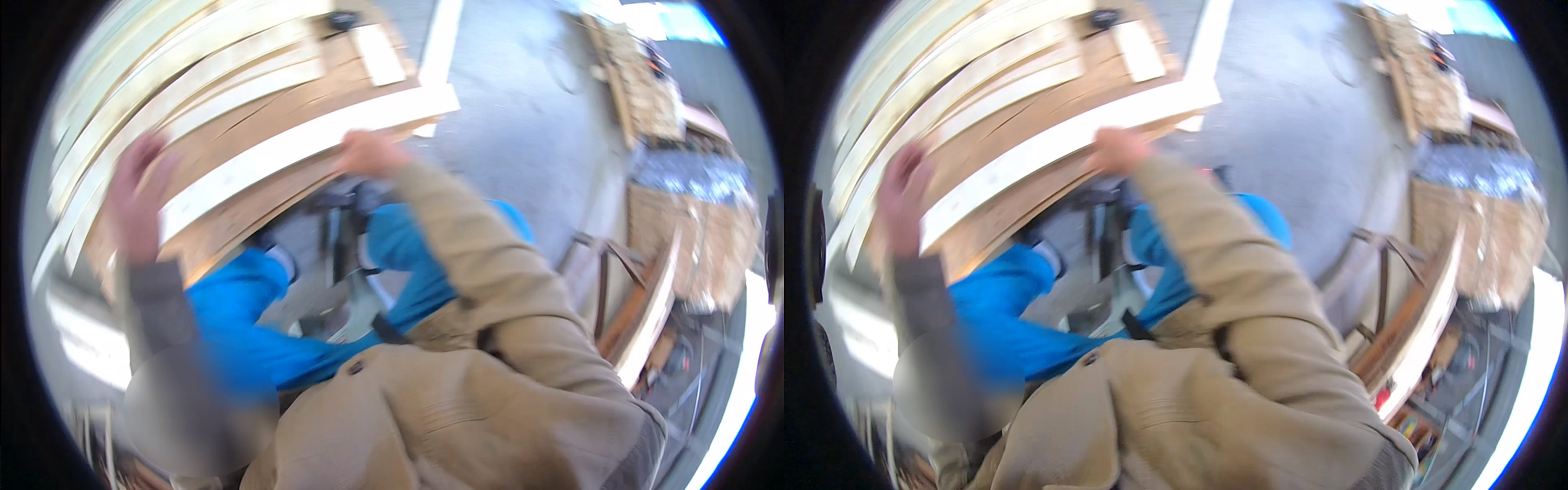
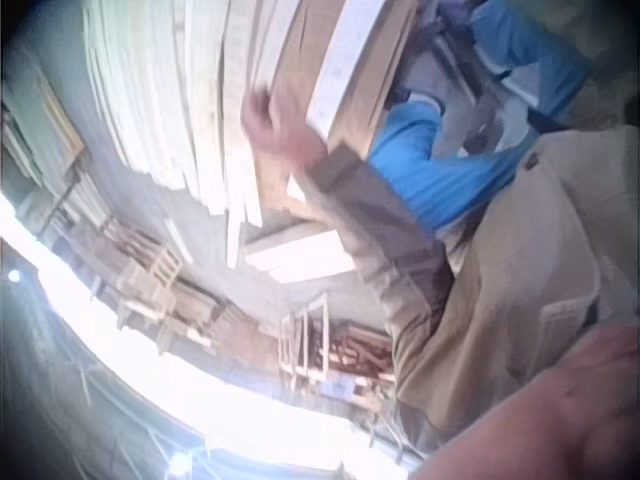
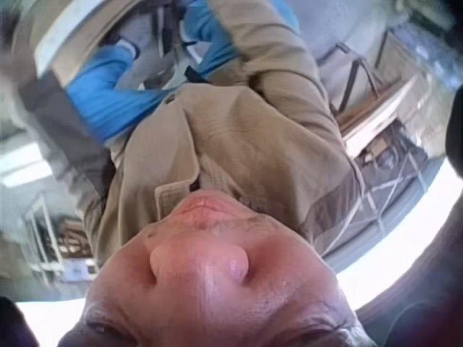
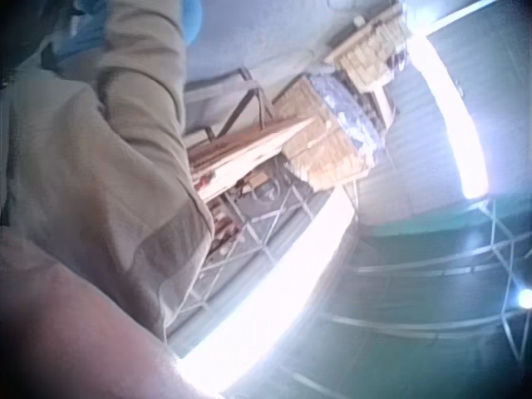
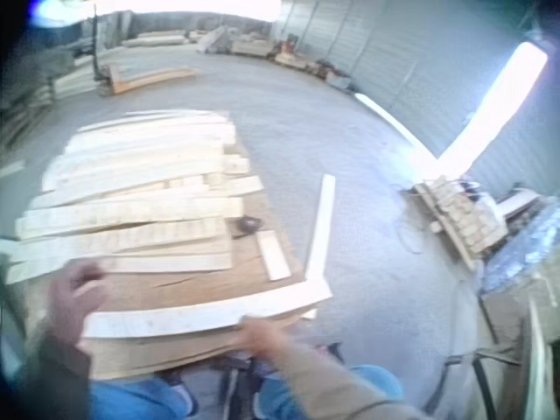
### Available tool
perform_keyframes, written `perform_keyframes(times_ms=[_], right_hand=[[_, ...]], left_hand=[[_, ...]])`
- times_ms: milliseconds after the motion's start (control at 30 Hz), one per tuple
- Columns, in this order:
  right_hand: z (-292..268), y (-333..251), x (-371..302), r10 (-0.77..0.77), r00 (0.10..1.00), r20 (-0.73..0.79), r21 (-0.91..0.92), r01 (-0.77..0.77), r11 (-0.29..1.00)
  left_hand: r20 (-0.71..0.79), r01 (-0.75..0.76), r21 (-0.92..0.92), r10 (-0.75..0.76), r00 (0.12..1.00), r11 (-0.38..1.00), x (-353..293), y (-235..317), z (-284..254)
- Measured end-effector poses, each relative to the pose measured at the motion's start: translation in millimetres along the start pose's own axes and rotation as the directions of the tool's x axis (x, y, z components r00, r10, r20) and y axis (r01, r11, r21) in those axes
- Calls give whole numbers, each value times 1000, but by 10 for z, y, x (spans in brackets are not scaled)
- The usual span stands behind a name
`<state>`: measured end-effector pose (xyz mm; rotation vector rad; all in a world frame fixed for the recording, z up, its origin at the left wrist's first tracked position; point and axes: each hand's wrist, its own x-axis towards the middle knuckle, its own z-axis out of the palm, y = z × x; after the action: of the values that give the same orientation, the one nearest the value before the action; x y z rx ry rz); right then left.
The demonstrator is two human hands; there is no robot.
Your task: The person uses a nail gun to fasten thin wooden planks together, then stacks the assembled pieces. The person also uses a hammer to tap planks into alignment and repeatedly picks up, inspects, and restacks planks on the floor.
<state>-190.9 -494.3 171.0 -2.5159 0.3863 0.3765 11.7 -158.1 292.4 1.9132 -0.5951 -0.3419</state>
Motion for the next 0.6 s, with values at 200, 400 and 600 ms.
perform_keyframes(times_ms=[200, 400, 600], right_hand=[[1632, 17, -250, 434, 858, 275, 44, -462, 886], [2639, 286, -292, 458, 758, 464, 27, -529, 848], [2940, 368, -425, 590, 654, 473, 20, -678, 735]], left_hand=[[-234, 364, -103, -378, 896, 926, -706, -9, -133], [-229, 237, -54, -243, 943, 970, -815, 407, 5], [-76, 6, 107, 2, 997, 994, -723, 627, 46]])
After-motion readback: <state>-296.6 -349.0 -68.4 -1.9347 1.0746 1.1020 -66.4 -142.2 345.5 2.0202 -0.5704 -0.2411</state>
